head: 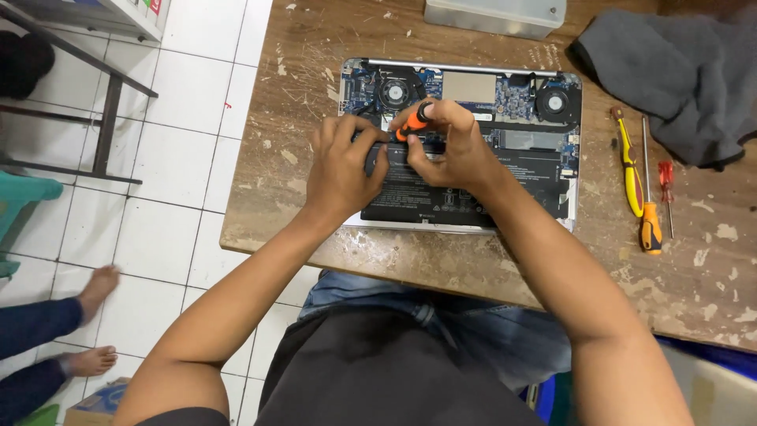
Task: Replacing a laptop battery by positioning it in the chassis and securing it with screws using a screwdriver.
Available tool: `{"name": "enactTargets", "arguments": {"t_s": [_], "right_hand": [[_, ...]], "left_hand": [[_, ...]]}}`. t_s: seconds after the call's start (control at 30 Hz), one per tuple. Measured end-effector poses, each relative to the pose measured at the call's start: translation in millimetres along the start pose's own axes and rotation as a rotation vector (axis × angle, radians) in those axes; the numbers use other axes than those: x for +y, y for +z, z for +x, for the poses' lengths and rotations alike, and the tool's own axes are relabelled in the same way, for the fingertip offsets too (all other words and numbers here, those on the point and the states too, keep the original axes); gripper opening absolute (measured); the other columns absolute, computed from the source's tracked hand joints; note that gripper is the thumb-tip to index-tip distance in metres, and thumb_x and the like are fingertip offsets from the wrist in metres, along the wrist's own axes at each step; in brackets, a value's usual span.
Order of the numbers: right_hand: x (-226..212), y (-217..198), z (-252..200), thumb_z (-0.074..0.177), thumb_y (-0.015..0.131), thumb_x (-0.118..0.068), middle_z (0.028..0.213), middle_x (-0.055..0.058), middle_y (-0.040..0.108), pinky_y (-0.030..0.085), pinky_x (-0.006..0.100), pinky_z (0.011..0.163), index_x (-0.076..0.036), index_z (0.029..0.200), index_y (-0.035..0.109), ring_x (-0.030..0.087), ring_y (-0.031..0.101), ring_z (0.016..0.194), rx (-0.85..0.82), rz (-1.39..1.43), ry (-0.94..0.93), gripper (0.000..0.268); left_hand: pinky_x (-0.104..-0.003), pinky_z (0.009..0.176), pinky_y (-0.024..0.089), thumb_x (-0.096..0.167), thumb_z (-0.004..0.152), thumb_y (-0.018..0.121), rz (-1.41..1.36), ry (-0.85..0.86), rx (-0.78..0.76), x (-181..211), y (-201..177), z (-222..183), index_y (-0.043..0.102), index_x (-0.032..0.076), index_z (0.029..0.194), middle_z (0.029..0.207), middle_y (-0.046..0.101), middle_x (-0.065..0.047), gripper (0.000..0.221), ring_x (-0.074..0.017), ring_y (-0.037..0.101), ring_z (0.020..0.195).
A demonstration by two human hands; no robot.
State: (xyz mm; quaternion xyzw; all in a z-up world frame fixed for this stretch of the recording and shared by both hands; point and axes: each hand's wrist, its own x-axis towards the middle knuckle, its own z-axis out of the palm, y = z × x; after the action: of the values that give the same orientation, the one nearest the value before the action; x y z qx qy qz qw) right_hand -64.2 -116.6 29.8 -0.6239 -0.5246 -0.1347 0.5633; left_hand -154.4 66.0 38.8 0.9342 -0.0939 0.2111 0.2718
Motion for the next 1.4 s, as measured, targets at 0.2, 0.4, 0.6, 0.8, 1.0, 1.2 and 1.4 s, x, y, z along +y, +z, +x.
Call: {"name": "enactTargets", "arguments": {"t_s": [0.2,0.4,0.6,0.8,1.0,1.2,1.4], "right_hand": [[4.9,-8.8,-12.4,0.103,0.074,0.008,0.095,0.017,0.055,0.059,0.031,0.068,-0.010,0.143,0.025,0.022,0.066,0.076,-0.039,-0.205,0.058,0.066],[8.8,-7.9,-11.1,0.104,0.073,0.007,0.099,0.018,0.058,0.064,0.034,0.075,-0.011,0.147,0.025,0.026,0.068,0.085,-0.033,-0.154,0.043,0.067],[3.2,-7.9,-6.2,0.107,0.058,0.011,0.113,0.022,0.062,0.067,0.036,0.088,-0.018,0.153,0.018,0.030,0.071,0.106,-0.117,0.057,0.070,0.068],[-1.2,-13.5,-5.6,0.109,0.066,0.007,0.104,0.018,0.058,0.069,0.036,0.090,-0.020,0.152,0.021,0.027,0.071,0.098,-0.075,0.031,0.171,0.067],[5.2,-13.5,-6.6,0.107,0.077,0.004,0.097,0.015,0.052,0.058,0.029,0.073,-0.016,0.147,0.024,0.022,0.061,0.082,-0.077,-0.071,0.095,0.069],[-2.1,-17.9,3.1,0.103,0.053,0.012,0.112,0.026,0.063,0.064,0.036,0.080,-0.019,0.144,0.020,0.036,0.074,0.099,-0.077,0.215,0.136,0.061],[-7.7,-20.4,5.3,0.105,0.057,0.016,0.114,0.027,0.064,0.062,0.032,0.081,-0.017,0.149,0.019,0.033,0.071,0.101,-0.189,0.088,0.082,0.067]], "left_hand": [[-0.044,0.082,0.038,0.014,0.093,0.069,-0.056,0.030,0.044,1.2,2.1,-0.4,0.070,0.008,0.098,0.099,0.058,-0.008,0.008,-0.0299,0.050,0.095],[-0.041,0.085,0.036,0.011,0.092,0.069,-0.139,-0.024,0.037,4.2,-0.5,3.3,0.072,0.009,0.096,0.096,0.059,-0.004,0.005,-0.0264,0.050,0.095],[-0.041,0.093,0.037,0.008,0.094,0.070,-0.167,-0.044,0.078,5.1,2.4,1.8,0.072,0.007,0.094,0.097,0.064,-0.005,0.002,-0.0253,0.052,0.097],[-0.038,0.087,0.041,0.005,0.097,0.069,-0.197,-0.039,0.125,7.4,1.7,2.2,0.071,0.004,0.094,0.094,0.068,-0.008,0.004,-0.0240,0.056,0.092],[-0.040,0.090,0.041,0.008,0.097,0.070,-0.188,-0.071,0.135,3.0,5.6,0.3,0.073,0.006,0.096,0.095,0.068,-0.007,0.004,-0.0238,0.055,0.093],[-0.039,0.092,0.040,0.012,0.098,0.070,-0.216,-0.127,0.106,1.8,5.0,-1.2,0.073,0.009,0.096,0.095,0.068,-0.003,0.005,-0.0218,0.054,0.096],[-0.041,0.094,0.041,0.012,0.095,0.072,-0.202,-0.114,0.108,-1.7,8.4,-1.8,0.074,0.010,0.098,0.096,0.068,-0.001,0.005,-0.0214,0.055,0.097]]}}
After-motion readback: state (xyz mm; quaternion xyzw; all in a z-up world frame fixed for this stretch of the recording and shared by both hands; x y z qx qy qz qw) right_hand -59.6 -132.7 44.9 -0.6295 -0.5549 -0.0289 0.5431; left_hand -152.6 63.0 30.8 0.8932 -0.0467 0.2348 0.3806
